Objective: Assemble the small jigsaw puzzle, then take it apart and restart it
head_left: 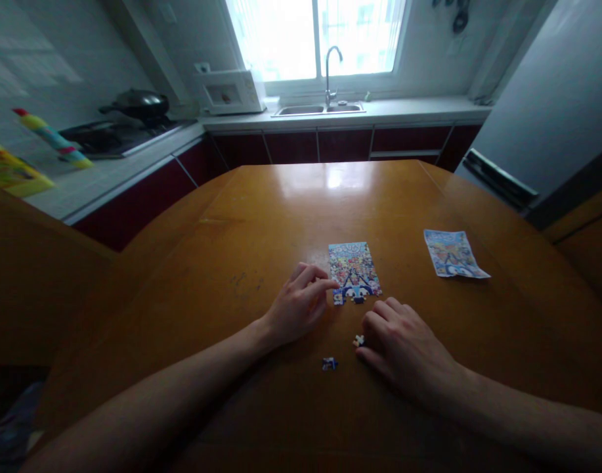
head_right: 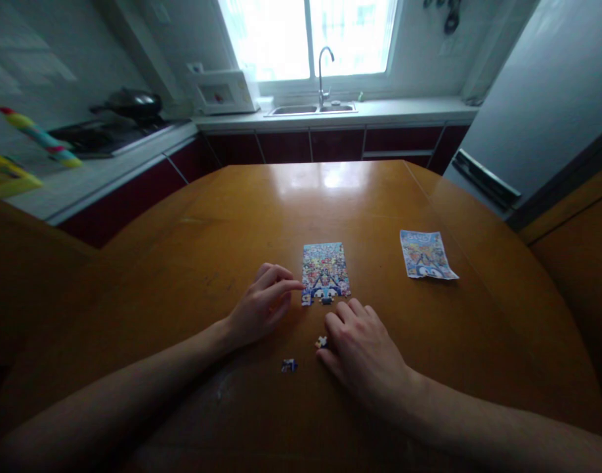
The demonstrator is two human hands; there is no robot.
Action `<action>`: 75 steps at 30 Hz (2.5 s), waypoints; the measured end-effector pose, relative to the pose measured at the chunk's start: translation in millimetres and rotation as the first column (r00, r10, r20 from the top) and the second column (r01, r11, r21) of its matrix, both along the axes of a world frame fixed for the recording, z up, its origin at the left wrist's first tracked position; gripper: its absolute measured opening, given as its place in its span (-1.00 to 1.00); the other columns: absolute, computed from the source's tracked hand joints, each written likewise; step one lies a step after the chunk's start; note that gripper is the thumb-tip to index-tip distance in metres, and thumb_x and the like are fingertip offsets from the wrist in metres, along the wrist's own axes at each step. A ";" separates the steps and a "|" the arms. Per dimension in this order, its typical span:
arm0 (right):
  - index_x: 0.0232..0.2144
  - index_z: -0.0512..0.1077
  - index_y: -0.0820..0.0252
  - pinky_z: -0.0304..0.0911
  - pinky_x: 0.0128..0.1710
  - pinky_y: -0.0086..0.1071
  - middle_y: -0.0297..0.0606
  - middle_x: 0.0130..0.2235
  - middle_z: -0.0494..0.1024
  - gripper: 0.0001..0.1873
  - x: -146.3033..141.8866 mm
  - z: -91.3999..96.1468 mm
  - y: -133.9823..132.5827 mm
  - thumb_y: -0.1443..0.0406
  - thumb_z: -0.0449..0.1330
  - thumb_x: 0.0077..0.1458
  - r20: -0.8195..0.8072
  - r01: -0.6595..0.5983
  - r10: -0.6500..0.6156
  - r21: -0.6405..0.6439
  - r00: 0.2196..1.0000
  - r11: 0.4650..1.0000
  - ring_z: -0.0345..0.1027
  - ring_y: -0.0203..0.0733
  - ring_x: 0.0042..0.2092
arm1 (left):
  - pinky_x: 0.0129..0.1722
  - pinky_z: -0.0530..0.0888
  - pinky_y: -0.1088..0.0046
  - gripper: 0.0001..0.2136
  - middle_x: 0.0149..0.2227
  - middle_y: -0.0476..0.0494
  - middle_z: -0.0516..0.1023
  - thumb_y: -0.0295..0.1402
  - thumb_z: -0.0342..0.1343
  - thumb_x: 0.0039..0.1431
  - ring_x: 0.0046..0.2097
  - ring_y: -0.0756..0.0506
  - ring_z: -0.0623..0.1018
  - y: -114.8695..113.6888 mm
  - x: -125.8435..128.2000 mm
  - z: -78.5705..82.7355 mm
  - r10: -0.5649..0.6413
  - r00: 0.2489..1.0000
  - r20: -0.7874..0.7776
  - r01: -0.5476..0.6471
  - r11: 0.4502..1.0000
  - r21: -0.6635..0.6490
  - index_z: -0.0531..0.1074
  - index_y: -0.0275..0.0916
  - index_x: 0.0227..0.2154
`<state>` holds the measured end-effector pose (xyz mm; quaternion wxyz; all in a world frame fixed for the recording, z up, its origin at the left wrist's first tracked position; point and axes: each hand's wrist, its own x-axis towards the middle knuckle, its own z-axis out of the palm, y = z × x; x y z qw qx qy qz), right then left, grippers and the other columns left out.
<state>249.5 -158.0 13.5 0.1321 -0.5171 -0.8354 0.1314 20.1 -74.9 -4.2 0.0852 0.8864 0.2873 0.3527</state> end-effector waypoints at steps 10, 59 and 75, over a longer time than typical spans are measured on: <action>-0.40 0.42 0.19 0.27 -0.13 -0.21 -0.20 -0.28 0.49 -0.91 -2.1 -7.6 8.4 0.33 0.22 0.17 -0.112 -0.101 0.100 0.000 0.989 0.995 0.31 -0.09 -0.18 | -0.08 0.44 0.30 -0.75 -0.17 -0.14 0.46 -0.58 0.06 0.23 -0.08 -0.13 0.37 1.6 -2.0 -0.7 -0.055 0.996 -0.066 0.047 0.992 -0.113 0.50 -0.20 -0.10; -0.38 0.50 0.16 0.27 -0.20 -0.31 -0.25 -0.32 0.50 -0.92 46.3 4.9 71.8 0.40 0.21 0.13 -0.225 -0.218 0.230 0.074 0.947 0.973 0.31 -0.18 -0.21 | -0.08 0.45 0.26 -0.73 -0.14 -0.16 0.46 -0.58 0.08 0.19 -0.08 -0.15 0.37 0.7 -3.1 0.5 -0.110 0.984 -0.137 0.090 0.986 -0.140 0.49 -0.17 -0.10; -0.40 0.48 0.14 0.21 -0.23 -0.33 -0.27 -0.31 0.48 -0.90 39.2 -4.8 69.8 0.40 0.19 0.12 -0.111 -0.245 0.262 0.145 0.959 0.959 0.27 -0.20 -0.21 | -0.09 0.46 0.27 -0.73 -0.15 -0.16 0.47 -0.57 0.09 0.20 -0.07 -0.15 0.38 1.5 -2.5 0.5 -0.102 0.983 -0.153 0.081 0.987 -0.138 0.51 -0.16 -0.10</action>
